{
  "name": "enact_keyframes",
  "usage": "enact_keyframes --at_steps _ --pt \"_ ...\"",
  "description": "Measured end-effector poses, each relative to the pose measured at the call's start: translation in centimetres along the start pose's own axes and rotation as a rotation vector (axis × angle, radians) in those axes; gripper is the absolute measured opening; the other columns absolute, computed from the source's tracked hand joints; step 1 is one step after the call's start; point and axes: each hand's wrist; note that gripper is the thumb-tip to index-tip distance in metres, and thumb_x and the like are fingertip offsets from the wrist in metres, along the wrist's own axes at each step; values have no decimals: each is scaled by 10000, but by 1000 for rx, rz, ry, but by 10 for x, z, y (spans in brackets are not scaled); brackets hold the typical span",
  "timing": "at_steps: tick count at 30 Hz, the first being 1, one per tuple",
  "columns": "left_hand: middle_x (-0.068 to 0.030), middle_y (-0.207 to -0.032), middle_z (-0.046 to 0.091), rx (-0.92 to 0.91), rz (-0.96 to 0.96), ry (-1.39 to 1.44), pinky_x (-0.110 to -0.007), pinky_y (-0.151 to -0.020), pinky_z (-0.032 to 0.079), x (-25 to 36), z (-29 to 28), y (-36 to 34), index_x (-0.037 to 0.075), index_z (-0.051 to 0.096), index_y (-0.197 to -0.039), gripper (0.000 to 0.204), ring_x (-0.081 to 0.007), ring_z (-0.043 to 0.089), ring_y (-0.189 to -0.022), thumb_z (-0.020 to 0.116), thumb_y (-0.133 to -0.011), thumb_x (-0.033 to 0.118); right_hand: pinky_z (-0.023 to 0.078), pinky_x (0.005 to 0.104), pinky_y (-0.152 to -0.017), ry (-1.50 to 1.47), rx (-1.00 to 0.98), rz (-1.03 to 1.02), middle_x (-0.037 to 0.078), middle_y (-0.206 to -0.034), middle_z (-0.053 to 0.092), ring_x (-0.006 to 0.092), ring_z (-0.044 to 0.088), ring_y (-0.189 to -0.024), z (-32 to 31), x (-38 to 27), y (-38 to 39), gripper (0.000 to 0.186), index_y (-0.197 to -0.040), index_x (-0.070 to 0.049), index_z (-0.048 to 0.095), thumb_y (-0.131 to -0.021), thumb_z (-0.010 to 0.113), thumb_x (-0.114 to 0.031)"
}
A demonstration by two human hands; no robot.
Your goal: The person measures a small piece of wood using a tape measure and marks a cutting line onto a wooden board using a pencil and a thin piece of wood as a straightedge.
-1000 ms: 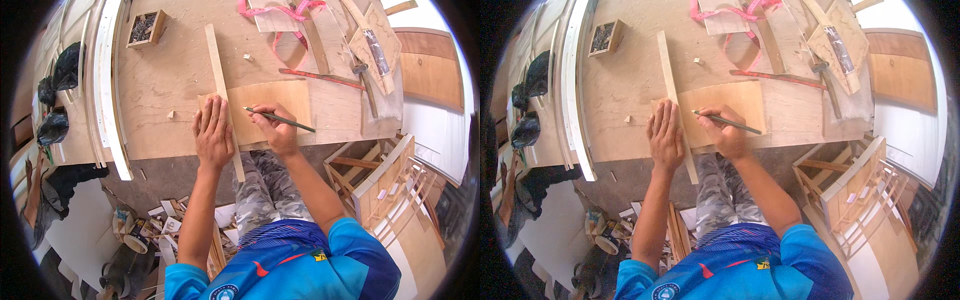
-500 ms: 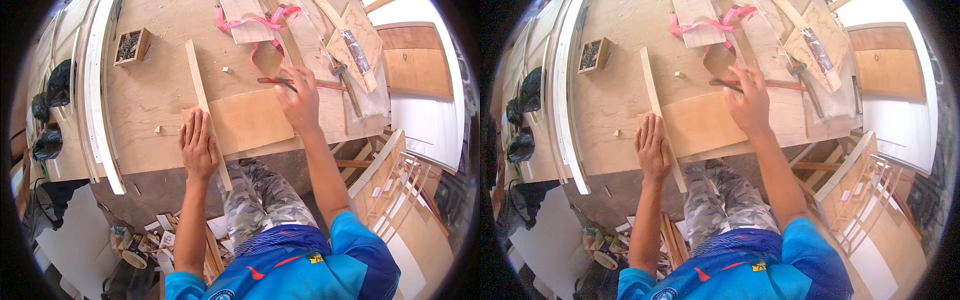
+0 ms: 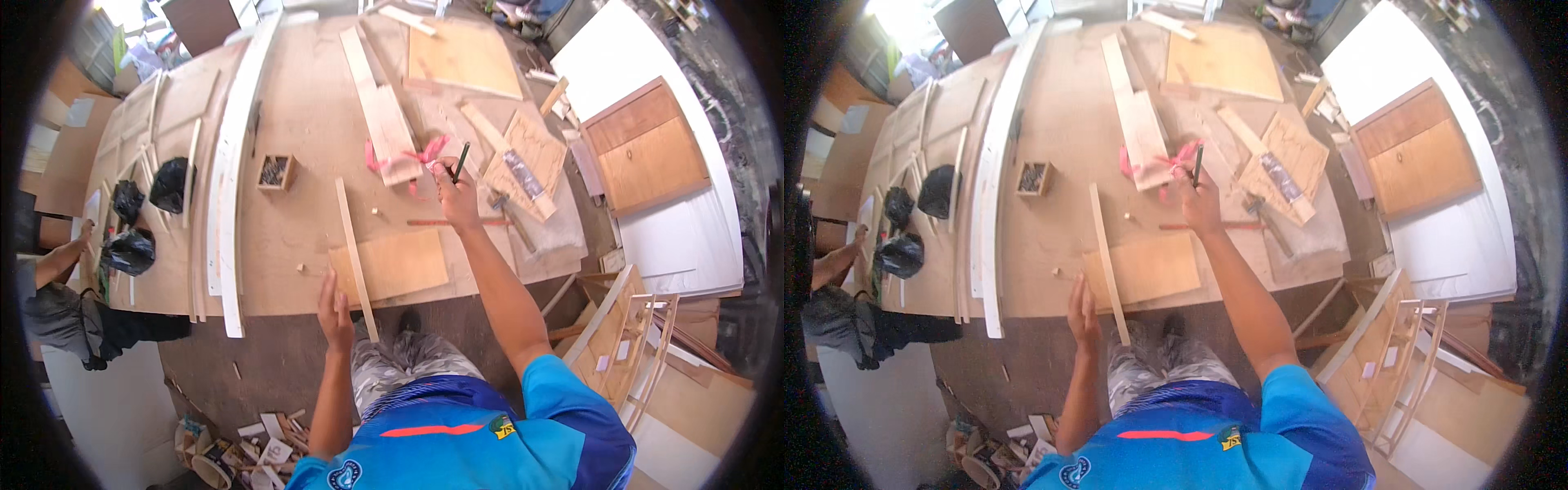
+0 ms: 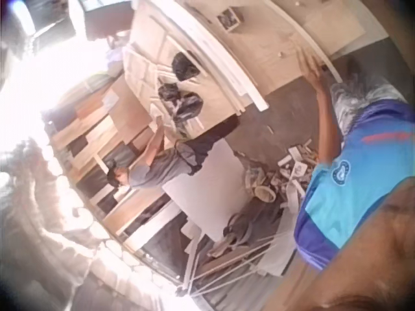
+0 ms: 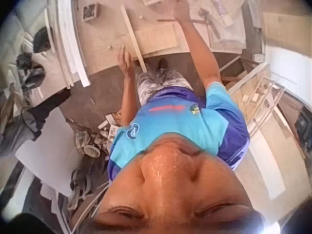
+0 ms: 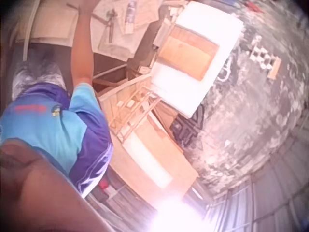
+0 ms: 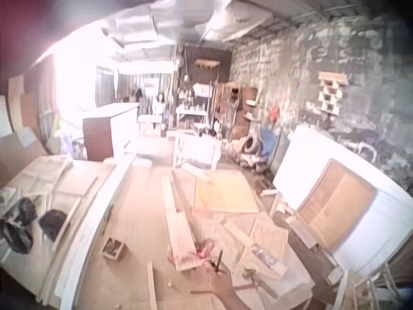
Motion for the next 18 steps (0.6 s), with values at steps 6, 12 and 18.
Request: enact_keyframes --at_steps 6,12,18 --pt "-166 -1380 744 -32 -188 475 -378 -1150 472 94 -22 65 -67 671 -1433 401 -240 674 -1311 584 -1124 175 410 224 -539 -109 -25 -182 -9 -861 675 39 530 -612 -14 -148 -25 194 -1106 -56 707 -1121 645 -239" --pt "-194 -1403 718 -379 -23 211 -400 -1149 485 148 -42 -19 -42 638 -1469 458 -317 661 -1335 687 -1065 169 391 216 -520 -414 -19 -267 -11 -850 667 53 591 -583 -19 -277 31 203 -1175 -27 710 -1128 631 -209" --pt "-254 -1576 574 -287 541 180 -492 -1249 381 241 27 -141 2 374 -1668 880 -434 537 -1465 837 -951 217 351 228 -541 -248 -28 -246 -66 -776 526 33 471 -614 -2 -359 80 217 -1175 -76 700 -1144 616 -274"
Point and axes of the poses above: each hand's wrist, its own y-axis away from the middle knuckle, its own z-axis out of the palm, x = y × z
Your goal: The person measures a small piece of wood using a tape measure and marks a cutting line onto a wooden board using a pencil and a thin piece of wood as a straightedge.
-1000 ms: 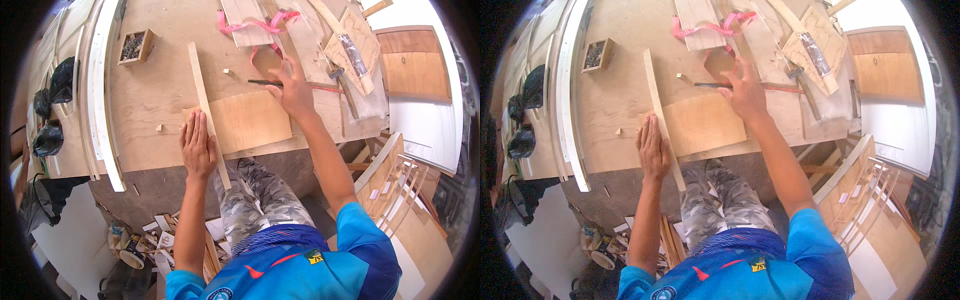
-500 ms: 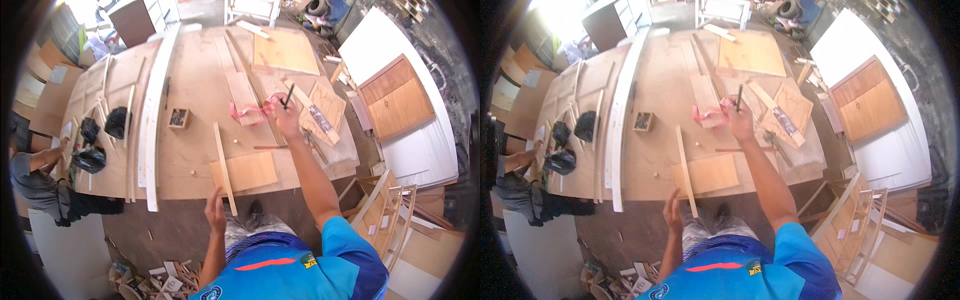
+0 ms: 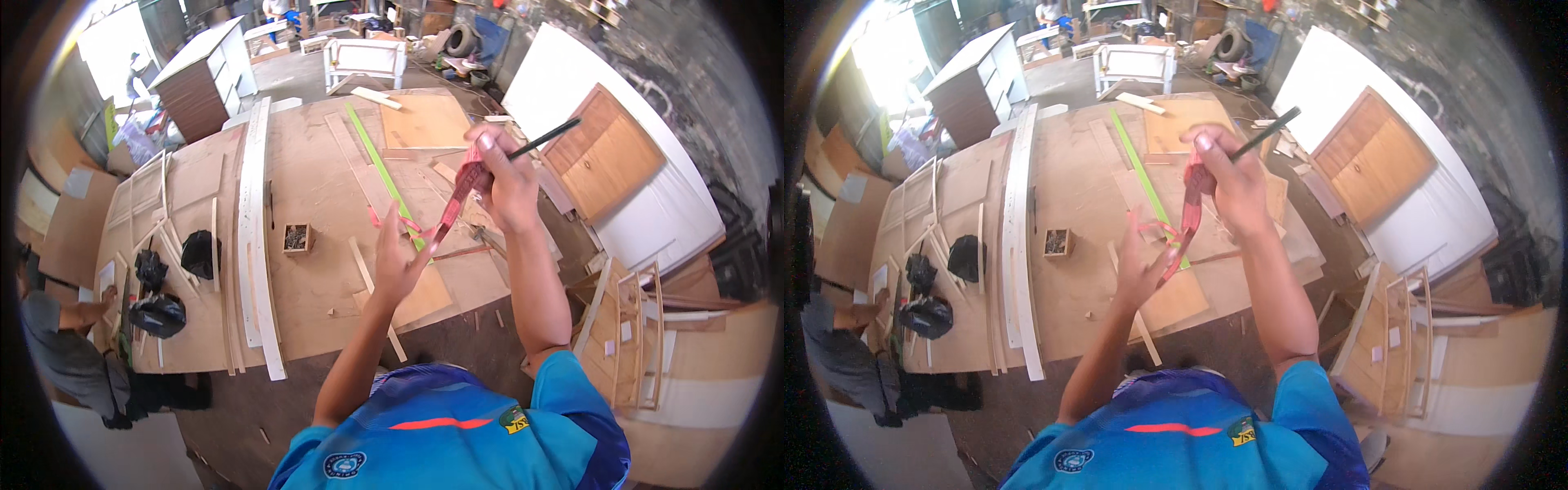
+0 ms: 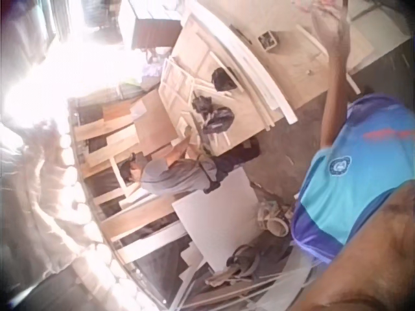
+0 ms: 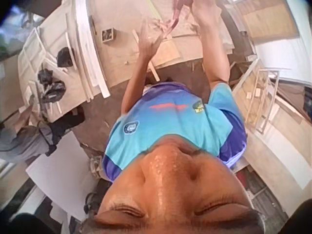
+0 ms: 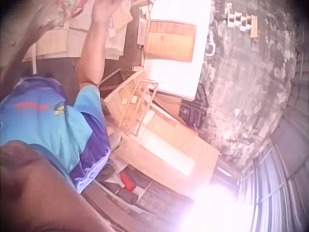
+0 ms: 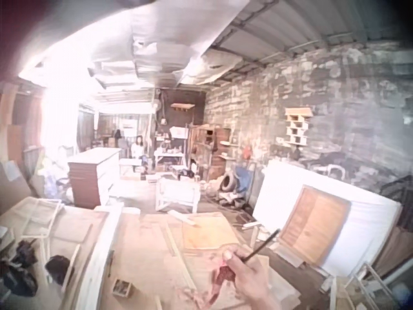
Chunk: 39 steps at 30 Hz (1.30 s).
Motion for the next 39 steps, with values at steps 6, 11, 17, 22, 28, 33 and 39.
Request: enact_keyframes --at_steps 6,11,17,22,28,33,39 --pt "-198 -1198 775 -533 -103 231 -443 -1039 533 -58 49 -33 39 613 -1479 555 -308 729 -1145 796 -983 206 405 229 -567 -91 135 -247 -30 -793 609 55 531 -637 2 -66 -2 225 -1229 -43 694 -1144 583 -220" --pt "-110 -940 774 -324 -17 209 -353 -727 560 -65 27 -33 27 751 -1239 237 -177 707 -794 680 -1023 94 496 251 -614 44 463 -387 41 -872 692 127 645 -697 -75 -108 19 317 -1338 -26 690 -1138 603 -256" --pt "-64 -830 696 -186 -191 109 -357 -725 536 -148 -5 -71 33 755 -1187 210 -180 657 -755 628 -1030 91 601 380 -846 -111 754 -807 20 -952 692 177 679 -871 -160 -159 73 420 -1501 -42 592 -1122 645 -216" --pt "33 -870 610 -95 -443 541 -268 -629 415 -178 -53 -93 51 751 -1205 259 -72 482 -680 581 -1071 194 549 322 -825 -75 912 -757 -42 -833 508 124 506 -713 -225 -150 94 325 -1398 -33 680 -1124 652 -204" --pt "42 -826 613 -239 -366 232 -256 -673 406 -147 -137 -78 13 766 -1159 198 -51 522 -758 632 -1034 88 466 262 -674 356 1031 -501 -23 -842 489 106 456 -689 -316 -71 64 409 -1500 -24 602 -1097 586 -89" --pt "-14 -967 705 -220 -565 169 -265 -828 467 -105 -192 -36 -19 768 -1188 222 -97 608 -919 666 -1008 63 423 263 -634 -69 1182 -414 -45 -823 560 85 500 -702 -378 -19 1 271 -1353 -57 719 -1130 606 -162" --pt "-64 -1182 757 -193 -314 -46 -294 -1006 502 -30 -212 19 -50 747 -1264 300 -144 673 -1107 653 -1092 178 404 289 -571 -103 1100 -351 3 -875 604 121 525 -673 -459 40 -73 207 -1255 -79 698 -1086 667 -194"
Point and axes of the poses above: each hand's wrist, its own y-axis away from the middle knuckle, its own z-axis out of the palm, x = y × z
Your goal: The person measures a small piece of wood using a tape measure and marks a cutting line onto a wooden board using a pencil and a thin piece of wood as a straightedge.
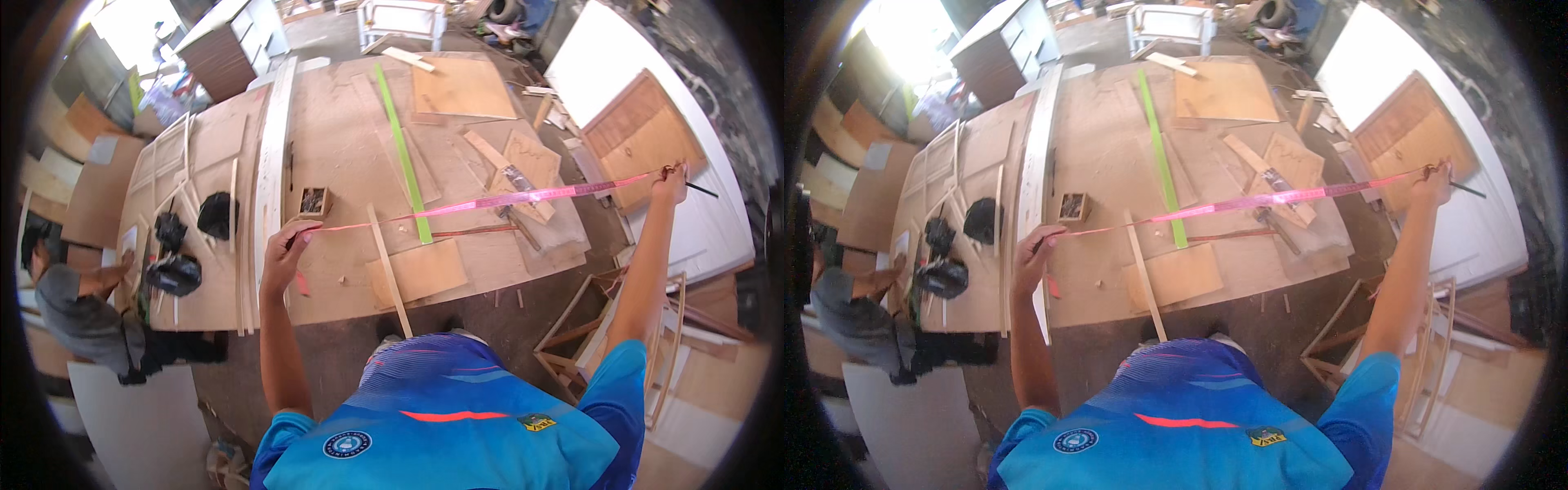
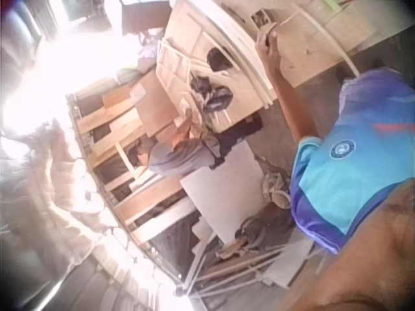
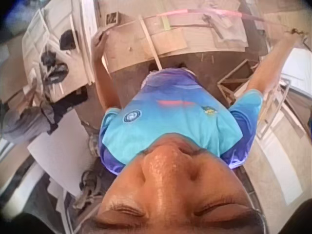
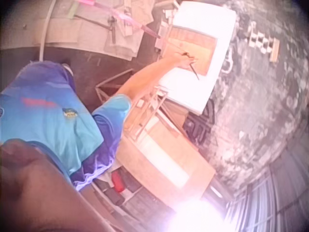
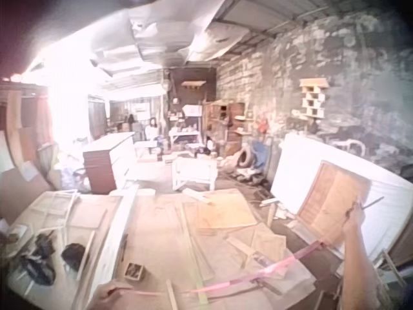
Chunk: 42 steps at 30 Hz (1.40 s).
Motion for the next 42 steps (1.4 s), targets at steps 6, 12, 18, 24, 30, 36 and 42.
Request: enact_keyframes --at_steps 6,12,18,24,30,36,42 --pt "-71 -968 697 175 -126 -196 -250 -808 491 52 45 31 -21 753 -1344 292 -98 621 -915 633 -1119 123 465 351 -705 757 -405 27 81 -994 669 199 583 -835 -1 81 -14 243 -1209 -87 747 -1038 717 -257" --pt "-46 -628 651 25 -406 -230 -293 -557 468 85 104 45 -3 814 -1213 261 -71 553 -569 674 -1104 189 554 423 -962 896 -1289 -115 195 -1211 771 331 734 -1162 14 91 309 374 -1226 -60 788 -967 802 -329" --pt "-116 -772 742 -180 -223 -38 -289 -612 482 63 131 37 13 821 -1175 225 -67 590 -675 699 -1083 178 571 399 -960 291 -1906 328 188 -1199 805 286 765 -1087 20 52 499 478 -1321 8 748 -961 842 -292" --pt "30 -813 614 -212 -309 197 -284 -610 445 13 73 43 -13 775 -1276 265 -74 526 -698 664 -1104 156 490 303 -694 660 -1586 484 49 -846 722 93 605 -773 5 69 485 316 -1162 -3 805 -949 873 -227" --pt "2 -811 629 -256 -359 383 -251 -626 470 -18 30 33 1 751 -1380 304 -81 552 -697 632 -1126 118 395 275 -592 630 -1330 173 6 -891 708 62 519 -687 -10 29 495 280 -1180 -38 804 -915 880 -83" --pt "-77 -908 729 -265 -254 698 -290 -710 582 -63 28 2 -80 760 -1259 247 -136 690 -817 653 -1084 58 451 260 -636 675 -1125 369 46 -942 739 88 583 -728 -44 7 542 249 -1083 -21 767 -861 880 -5" --pt "-106 -860 727 -334 -281 626 -372 -701 598 -64 46 -24 -78 758 -1067 190 -204 701 -746 617 -1040 46 597 353 -757 901 -882 -62 107 -983 736 230 756 -867 -62 4 568 249 -1045 -22 746 -831 869 13"
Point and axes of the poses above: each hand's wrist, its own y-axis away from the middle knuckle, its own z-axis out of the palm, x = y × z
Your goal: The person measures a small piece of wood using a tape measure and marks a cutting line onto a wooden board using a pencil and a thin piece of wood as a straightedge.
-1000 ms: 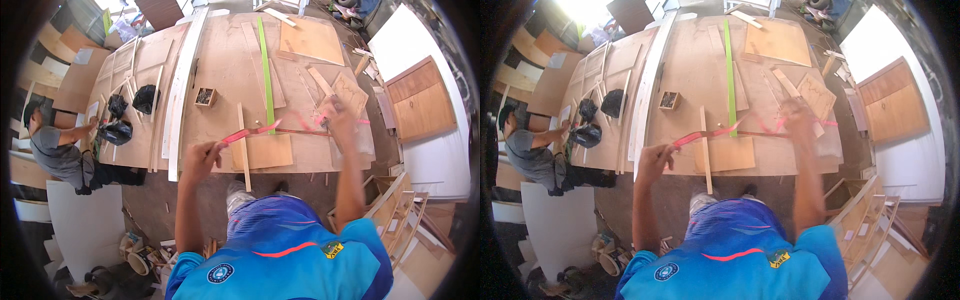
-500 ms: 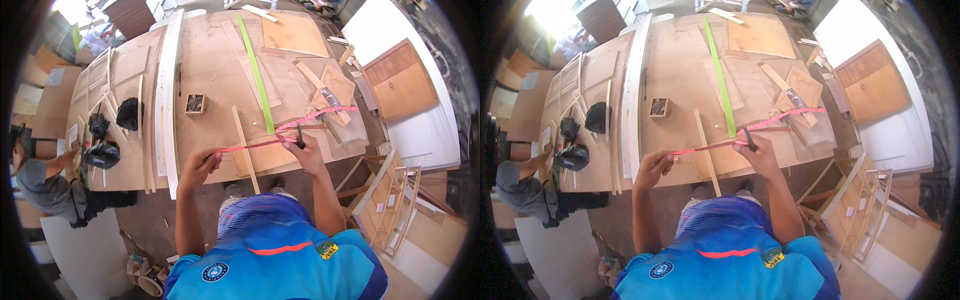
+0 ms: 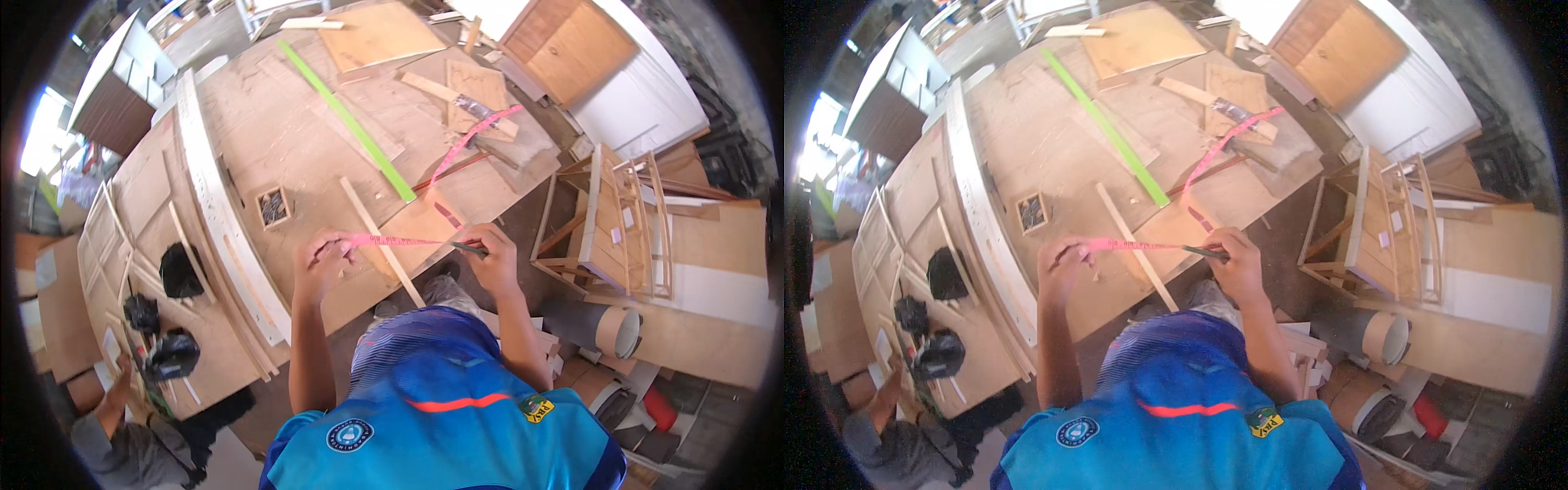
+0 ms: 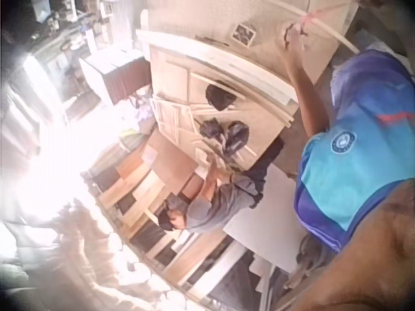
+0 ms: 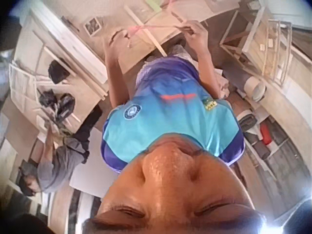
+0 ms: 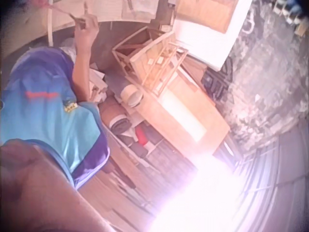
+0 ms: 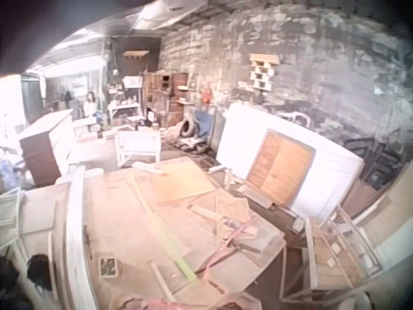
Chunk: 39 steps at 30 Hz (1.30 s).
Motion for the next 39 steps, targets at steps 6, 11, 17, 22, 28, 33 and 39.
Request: enact_keyframes --at_steps 6,11,17,22,28,33,39 --pt "-51 -793 611 54 240 266 -282 -626 461 -7 -36 13 -36 737 -1016 132 -154 583 -695 673 -976 71 617 408 -768 228 185 235 120 -982 706 276 764 -845 -1 44 10 214 -1014 -26 724 -851 862 -12" --pt "1 -740 522 385 48 395 -267 -585 392 -35 -74 40 3 703 -982 67 -101 472 -632 647 -952 28 587 354 -879 -197 819 190 125 -1195 689 238 712 -1116 -25 115 7 191 -1081 -26 680 -1016 787 -171" --pt "21 -783 574 643 -270 -299 -248 -591 384 -115 -118 99 15 727 -1019 164 -77 476 -651 587 -945 -31 572 349 -1099 -1223 965 496 165 -1533 628 279 619 -1434 -83 119 -13 510 -1550 -38 545 -1184 495 -390" --pt "-8 -794 645 513 -380 -581 -260 -645 440 -102 -4 84 14 782 -1051 214 -82 567 -718 608 -935 -34 586 274 -831 -1429 965 625 109 -1252 763 207 716 -1132 -150 112 -19 405 -1416 -38 663 -1195 475 -320" --pt "-111 -971 752 279 -340 -653 -339 -832 568 -183 62 104 12 787 -1170 210 -184 708 -902 726 -980 76 404 266 -589 -737 794 603 -54 -708 586 93 482 -556 -260 127 -40 314 -1221 -69 800 -1133 565 -256" --pt "-193 -1418 720 -72 -40 -612 -502 -1135 503 -78 281 50 -7 737 -1349 510 -366 648 -1361 624 -1101 424 525 391 -653 -262 -233 182 93 -842 695 243 657 -709 -280 84 -39 262 -1240 -26 766 -1075 677 -209" --pt "-236 -1397 715 -436 -691 814 -524 -1145 528 -47 415 -28 -18 576 -1509 650 -384 684 -1300 411 -1174 513 544 570 -864 -209 -754 -182 255 -1112 731 486 694 -991 -270 77 -7 298 -1251 -54 731 -1010 703 -226"
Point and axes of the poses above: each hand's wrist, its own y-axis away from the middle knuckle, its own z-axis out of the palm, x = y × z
